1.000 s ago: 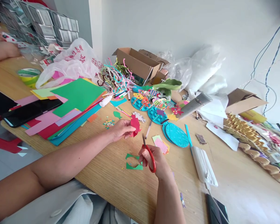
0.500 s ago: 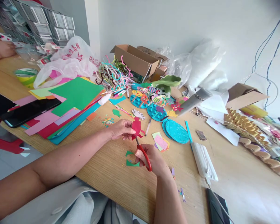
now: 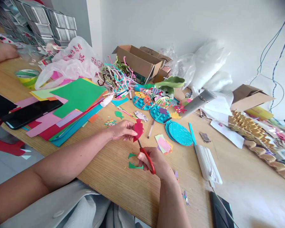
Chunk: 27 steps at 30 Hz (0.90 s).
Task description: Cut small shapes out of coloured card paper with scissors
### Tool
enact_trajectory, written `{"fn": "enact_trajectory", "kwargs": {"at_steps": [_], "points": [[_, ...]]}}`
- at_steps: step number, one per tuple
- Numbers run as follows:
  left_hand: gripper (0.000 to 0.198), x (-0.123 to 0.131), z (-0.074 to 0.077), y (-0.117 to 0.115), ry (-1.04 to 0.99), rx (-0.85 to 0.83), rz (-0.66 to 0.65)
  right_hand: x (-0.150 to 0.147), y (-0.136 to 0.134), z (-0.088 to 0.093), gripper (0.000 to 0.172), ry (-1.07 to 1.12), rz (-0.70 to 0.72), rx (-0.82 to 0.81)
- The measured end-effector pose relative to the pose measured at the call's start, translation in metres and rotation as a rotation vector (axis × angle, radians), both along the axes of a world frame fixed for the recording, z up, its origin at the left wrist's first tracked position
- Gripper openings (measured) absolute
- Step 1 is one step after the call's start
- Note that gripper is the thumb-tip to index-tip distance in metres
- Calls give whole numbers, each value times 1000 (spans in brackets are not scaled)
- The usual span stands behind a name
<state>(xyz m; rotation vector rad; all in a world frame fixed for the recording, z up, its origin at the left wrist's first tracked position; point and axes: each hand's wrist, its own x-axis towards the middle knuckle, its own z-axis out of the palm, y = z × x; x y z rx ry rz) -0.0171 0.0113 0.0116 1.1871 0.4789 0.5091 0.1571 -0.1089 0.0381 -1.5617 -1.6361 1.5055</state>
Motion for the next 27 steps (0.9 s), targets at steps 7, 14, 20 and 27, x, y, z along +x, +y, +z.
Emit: {"fn": "enact_trajectory", "kwargs": {"at_steps": [7, 14, 20, 27], "points": [[20, -1, 1, 0, 27, 23, -48, 1, -1, -1, 47, -13, -20, -22], [19, -1, 2, 0, 53, 20, -53, 3, 1, -4, 48, -16, 30, 12], [21, -1, 2, -1, 66, 78, -66, 3, 0, -3, 51, -20, 55, 31], [20, -1, 5, -2, 80, 100, -84, 1, 0, -2, 51, -32, 33, 19]]}}
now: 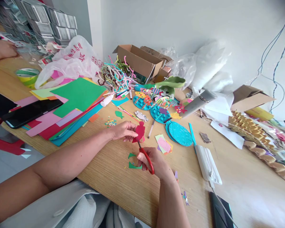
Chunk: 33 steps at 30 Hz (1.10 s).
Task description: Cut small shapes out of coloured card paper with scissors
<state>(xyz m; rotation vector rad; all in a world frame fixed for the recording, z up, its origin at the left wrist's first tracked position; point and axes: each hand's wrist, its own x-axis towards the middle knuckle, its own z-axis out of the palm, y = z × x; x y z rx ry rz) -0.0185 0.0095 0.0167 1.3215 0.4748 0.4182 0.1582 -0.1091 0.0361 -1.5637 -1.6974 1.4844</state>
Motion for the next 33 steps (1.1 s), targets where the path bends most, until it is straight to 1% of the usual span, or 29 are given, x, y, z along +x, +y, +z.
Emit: {"fn": "enact_trajectory", "kwargs": {"at_steps": [10, 25, 33], "points": [[17, 2, -6, 2, 10, 8, 0, 1, 0, -1, 49, 9, -7, -19], [19, 0, 0, -1, 2, -1, -2, 2, 0, -3, 50, 17, 7, -31], [19, 0, 0, -1, -13, -15, -4, 4, 0, -5, 46, 25, -2, -39]]}}
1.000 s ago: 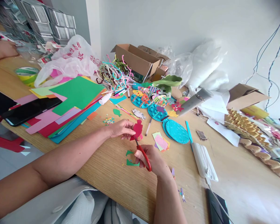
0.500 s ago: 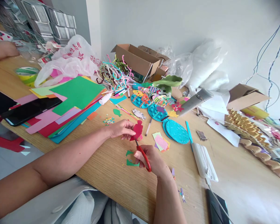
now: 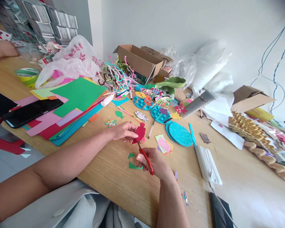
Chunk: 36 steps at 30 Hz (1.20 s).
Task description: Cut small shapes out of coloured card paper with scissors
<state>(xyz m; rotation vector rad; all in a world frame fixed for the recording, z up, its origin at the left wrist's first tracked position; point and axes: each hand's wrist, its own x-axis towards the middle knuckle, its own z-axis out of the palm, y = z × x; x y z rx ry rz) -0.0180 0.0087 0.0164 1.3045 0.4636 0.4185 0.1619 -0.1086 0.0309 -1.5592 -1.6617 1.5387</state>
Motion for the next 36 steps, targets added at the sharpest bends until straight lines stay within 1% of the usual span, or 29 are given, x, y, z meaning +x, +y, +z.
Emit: {"fn": "enact_trajectory", "kwargs": {"at_steps": [8, 17, 22, 27, 32, 36], "points": [[22, 0, -1, 0, 1, 4, -7, 1, -1, -1, 41, 5, -16, 0], [23, 0, -1, 1, 19, 4, -6, 1, 0, 0, 39, -2, -32, -17], [23, 0, 0, 0, 13, -28, -9, 0, 0, 0, 40, -6, -40, -15], [21, 1, 1, 0, -26, -81, -24, -2, -1, 3, 47, -11, -38, -6], [22, 1, -1, 0, -42, -73, -22, -4, 0, 5, 49, -23, -51, -13], [21, 1, -1, 0, -44, -72, -21, -4, 0, 6, 47, -26, -63, -18]]}}
